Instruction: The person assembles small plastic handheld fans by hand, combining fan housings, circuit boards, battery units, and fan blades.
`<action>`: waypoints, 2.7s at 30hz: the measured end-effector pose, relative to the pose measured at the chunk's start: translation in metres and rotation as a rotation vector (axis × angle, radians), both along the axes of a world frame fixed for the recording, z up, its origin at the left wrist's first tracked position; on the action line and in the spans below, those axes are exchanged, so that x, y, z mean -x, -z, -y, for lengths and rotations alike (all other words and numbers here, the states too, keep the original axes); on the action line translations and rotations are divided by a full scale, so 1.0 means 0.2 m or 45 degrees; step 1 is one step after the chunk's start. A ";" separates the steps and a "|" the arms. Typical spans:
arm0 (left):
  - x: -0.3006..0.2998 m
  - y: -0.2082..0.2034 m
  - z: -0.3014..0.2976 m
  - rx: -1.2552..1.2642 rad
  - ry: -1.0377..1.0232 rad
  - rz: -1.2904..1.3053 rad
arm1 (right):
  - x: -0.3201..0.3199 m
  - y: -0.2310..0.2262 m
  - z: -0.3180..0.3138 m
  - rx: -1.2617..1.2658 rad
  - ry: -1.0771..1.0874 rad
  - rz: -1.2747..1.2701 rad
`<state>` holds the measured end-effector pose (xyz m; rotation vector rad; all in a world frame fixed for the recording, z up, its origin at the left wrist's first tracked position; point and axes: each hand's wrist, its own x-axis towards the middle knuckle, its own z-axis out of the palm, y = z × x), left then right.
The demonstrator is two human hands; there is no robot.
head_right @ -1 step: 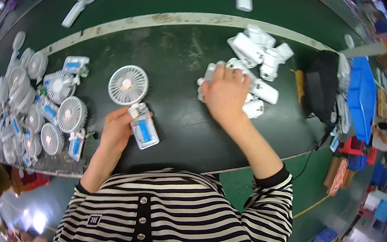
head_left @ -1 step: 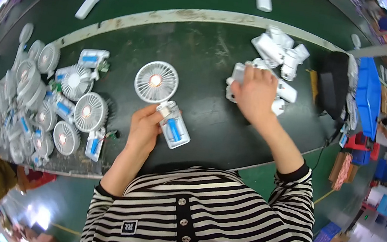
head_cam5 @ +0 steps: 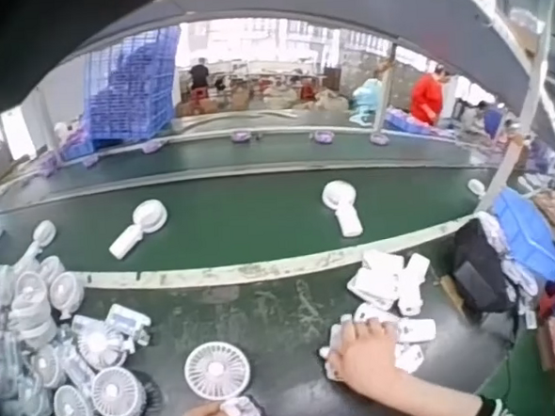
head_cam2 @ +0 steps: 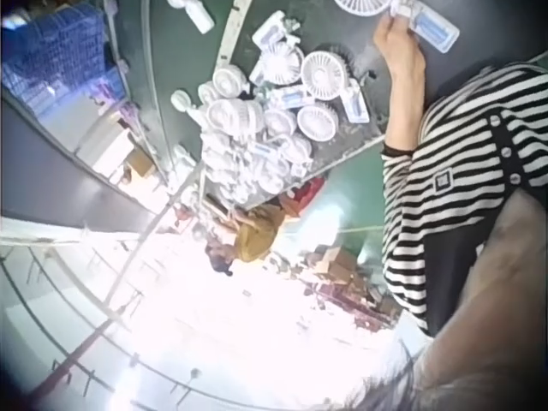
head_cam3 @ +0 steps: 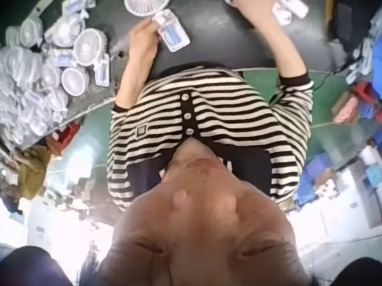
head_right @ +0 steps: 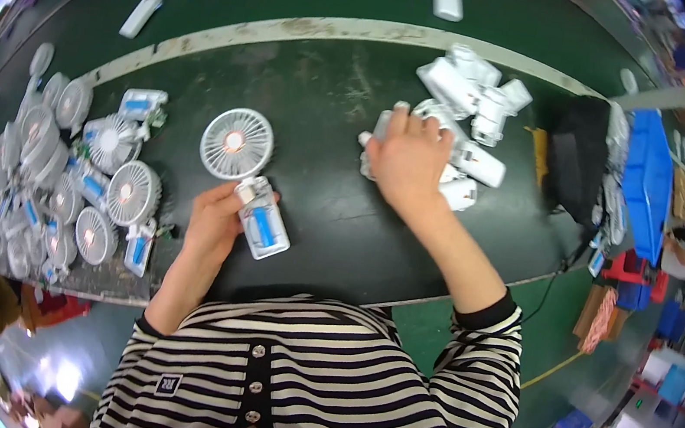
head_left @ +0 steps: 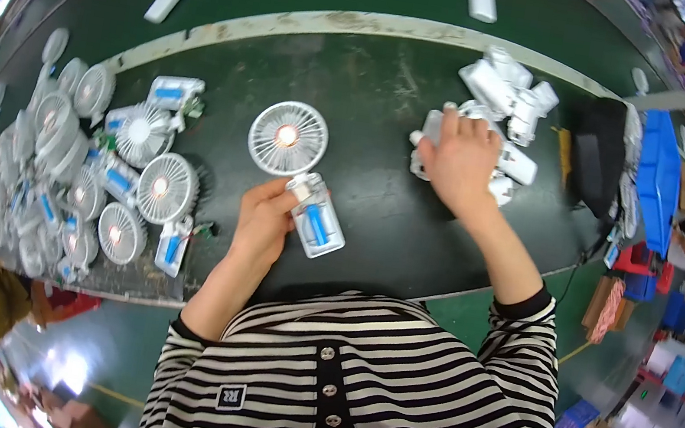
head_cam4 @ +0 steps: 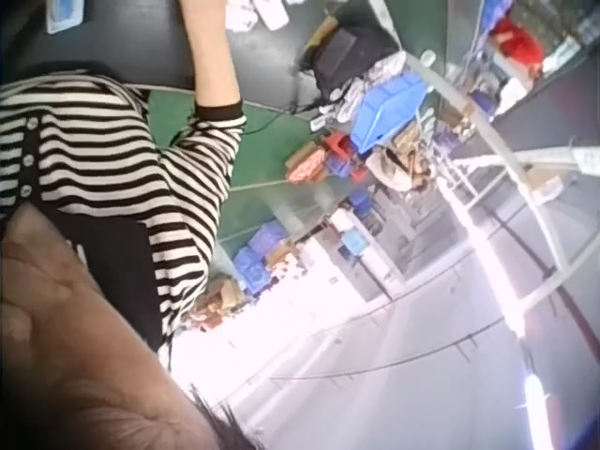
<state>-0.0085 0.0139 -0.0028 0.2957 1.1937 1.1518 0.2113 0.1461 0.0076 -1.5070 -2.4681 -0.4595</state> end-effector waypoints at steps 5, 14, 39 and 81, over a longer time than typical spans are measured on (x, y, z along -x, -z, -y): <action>0.03 0.05 0.00 0.062 0.029 0.015 | 0.08 -0.01 -0.05 0.205 -0.031 0.065; 0.09 0.02 0.04 0.089 -0.034 0.076 | 0.15 -0.02 -0.08 0.565 0.040 -0.384; 0.05 0.03 0.04 0.105 -0.029 0.118 | 0.22 -0.01 0.30 0.541 -0.333 -0.282; -0.02 0.04 0.06 0.081 -0.085 0.107 | 0.19 0.03 0.33 0.390 -0.345 -0.261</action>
